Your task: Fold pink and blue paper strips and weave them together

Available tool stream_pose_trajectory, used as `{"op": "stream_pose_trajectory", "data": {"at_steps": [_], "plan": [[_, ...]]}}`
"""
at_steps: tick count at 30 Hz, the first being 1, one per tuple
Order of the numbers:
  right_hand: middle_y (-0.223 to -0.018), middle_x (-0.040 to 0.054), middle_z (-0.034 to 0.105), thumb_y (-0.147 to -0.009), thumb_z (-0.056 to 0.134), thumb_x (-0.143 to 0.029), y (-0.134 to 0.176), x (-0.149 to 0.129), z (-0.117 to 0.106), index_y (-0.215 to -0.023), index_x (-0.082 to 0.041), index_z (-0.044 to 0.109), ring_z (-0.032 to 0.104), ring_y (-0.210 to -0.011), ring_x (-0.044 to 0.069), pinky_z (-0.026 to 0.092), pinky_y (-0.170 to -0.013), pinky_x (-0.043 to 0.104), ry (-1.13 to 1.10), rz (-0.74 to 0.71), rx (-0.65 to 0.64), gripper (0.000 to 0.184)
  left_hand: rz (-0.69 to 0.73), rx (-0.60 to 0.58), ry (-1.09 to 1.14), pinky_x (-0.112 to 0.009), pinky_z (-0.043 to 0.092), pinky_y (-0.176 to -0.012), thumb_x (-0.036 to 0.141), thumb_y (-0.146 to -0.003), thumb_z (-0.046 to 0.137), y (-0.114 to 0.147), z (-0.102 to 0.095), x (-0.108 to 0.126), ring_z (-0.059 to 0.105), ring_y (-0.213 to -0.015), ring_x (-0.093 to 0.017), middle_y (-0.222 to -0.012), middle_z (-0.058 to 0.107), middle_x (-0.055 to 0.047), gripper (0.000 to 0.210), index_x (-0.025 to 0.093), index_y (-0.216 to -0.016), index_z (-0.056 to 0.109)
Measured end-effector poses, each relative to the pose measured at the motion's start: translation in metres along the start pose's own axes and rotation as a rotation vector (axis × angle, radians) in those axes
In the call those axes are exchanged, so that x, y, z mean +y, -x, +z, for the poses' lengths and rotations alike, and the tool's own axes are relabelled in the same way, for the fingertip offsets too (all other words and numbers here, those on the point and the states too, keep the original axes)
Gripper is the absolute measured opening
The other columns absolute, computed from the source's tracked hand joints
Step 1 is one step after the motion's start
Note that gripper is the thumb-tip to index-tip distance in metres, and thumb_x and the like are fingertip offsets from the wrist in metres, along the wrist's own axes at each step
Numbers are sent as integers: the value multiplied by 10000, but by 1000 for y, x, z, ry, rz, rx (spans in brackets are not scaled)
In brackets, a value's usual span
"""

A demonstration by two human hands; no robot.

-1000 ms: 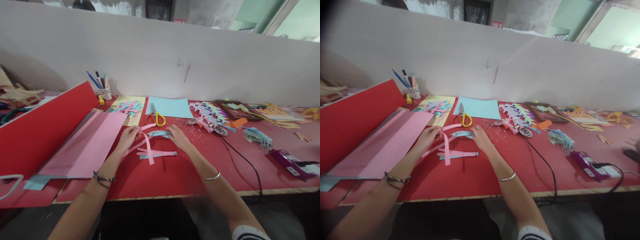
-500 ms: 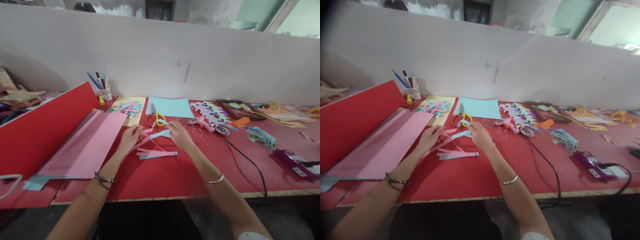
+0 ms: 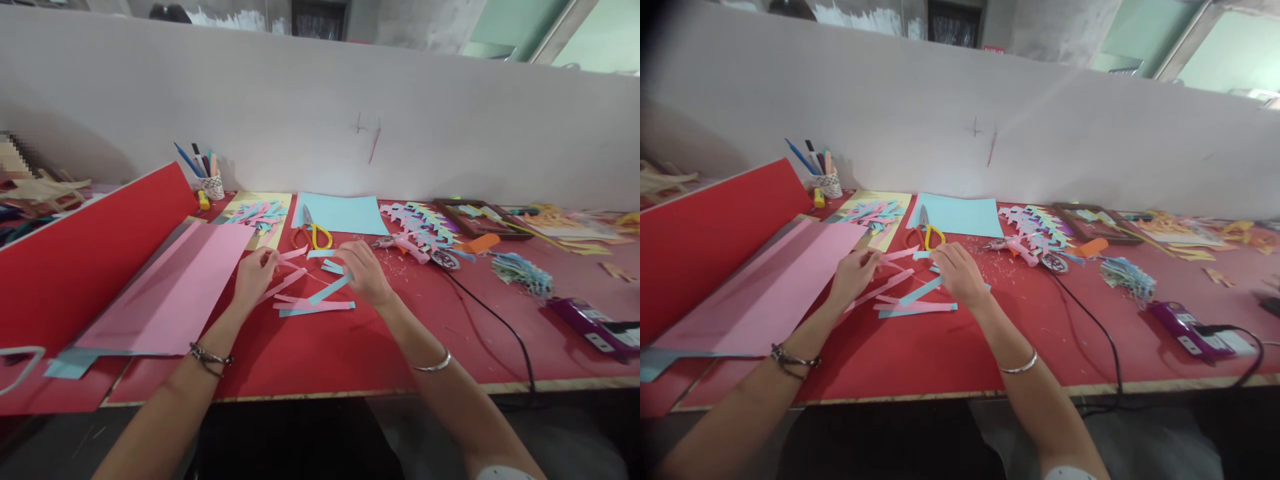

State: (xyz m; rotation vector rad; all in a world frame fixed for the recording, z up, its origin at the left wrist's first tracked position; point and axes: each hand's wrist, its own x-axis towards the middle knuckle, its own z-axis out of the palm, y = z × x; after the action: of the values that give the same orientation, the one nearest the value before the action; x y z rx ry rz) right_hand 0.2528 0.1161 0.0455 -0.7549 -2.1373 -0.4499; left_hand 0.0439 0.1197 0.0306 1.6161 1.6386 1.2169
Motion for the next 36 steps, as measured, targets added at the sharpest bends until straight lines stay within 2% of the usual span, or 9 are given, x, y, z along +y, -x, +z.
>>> {"op": "stream_pose_trajectory", "data": {"at_steps": [9,11,15,21,26,29,33,36], "plan": [[-774,50,561,-864,296,-92,-3,-15,0,-763,-190,570,484,-700,133,434,-686,271,148,-155,-21,309,61,30,-52,-200,358,-475,304,-740,420,5,0,6,435,-385,-89,-471,520,58,161,200,-659,514],[-819,64,562,-863,301,-90,-2,-14,1,-787,-186,574,488,-737,141,436,-699,275,152,-129,-59,299,110,26,-79,-197,359,-480,312,-747,413,5,1,6,442,-392,-89,-471,521,58,166,200,-681,516],[-902,89,547,-837,330,-77,0,-10,4,-844,-185,567,485,-822,172,442,-713,309,88,12,-109,261,150,28,-115,-197,368,-517,324,-752,406,4,2,4,487,-452,-100,-491,536,48,175,200,-696,517],[-892,83,523,-791,332,-41,1,-1,4,-881,-194,527,496,-840,184,448,-734,351,23,144,16,264,147,32,-125,-206,362,-523,346,-755,392,3,3,2,503,-479,-108,-514,550,41,199,203,-707,521],[-876,70,496,-802,366,-86,-3,3,-2,-871,-214,518,519,-831,173,471,-729,339,54,236,174,211,145,36,-118,-208,361,-534,334,-752,398,4,3,3,500,-486,-110,-515,551,39,189,205,-690,522],[-934,77,472,-808,394,-100,-5,1,-4,-898,-215,532,535,-835,163,488,-723,328,29,283,256,201,146,36,-133,-215,360,-538,336,-751,398,4,3,4,504,-491,-116,-512,554,36,199,201,-699,534],[-1010,75,453,-814,409,-110,-6,-2,-5,-875,-221,556,552,-818,143,504,-698,307,-41,294,297,194,125,55,-158,-219,365,-544,325,-747,402,3,3,3,519,-507,-121,-527,573,30,200,197,-715,552],[-988,62,474,-815,418,-129,-7,0,-7,-807,-218,572,552,-782,129,499,-672,288,-56,320,303,178,105,68,-154,-216,367,-541,319,-752,395,4,2,4,513,-499,-115,-542,579,30,196,198,-711,544]]}}
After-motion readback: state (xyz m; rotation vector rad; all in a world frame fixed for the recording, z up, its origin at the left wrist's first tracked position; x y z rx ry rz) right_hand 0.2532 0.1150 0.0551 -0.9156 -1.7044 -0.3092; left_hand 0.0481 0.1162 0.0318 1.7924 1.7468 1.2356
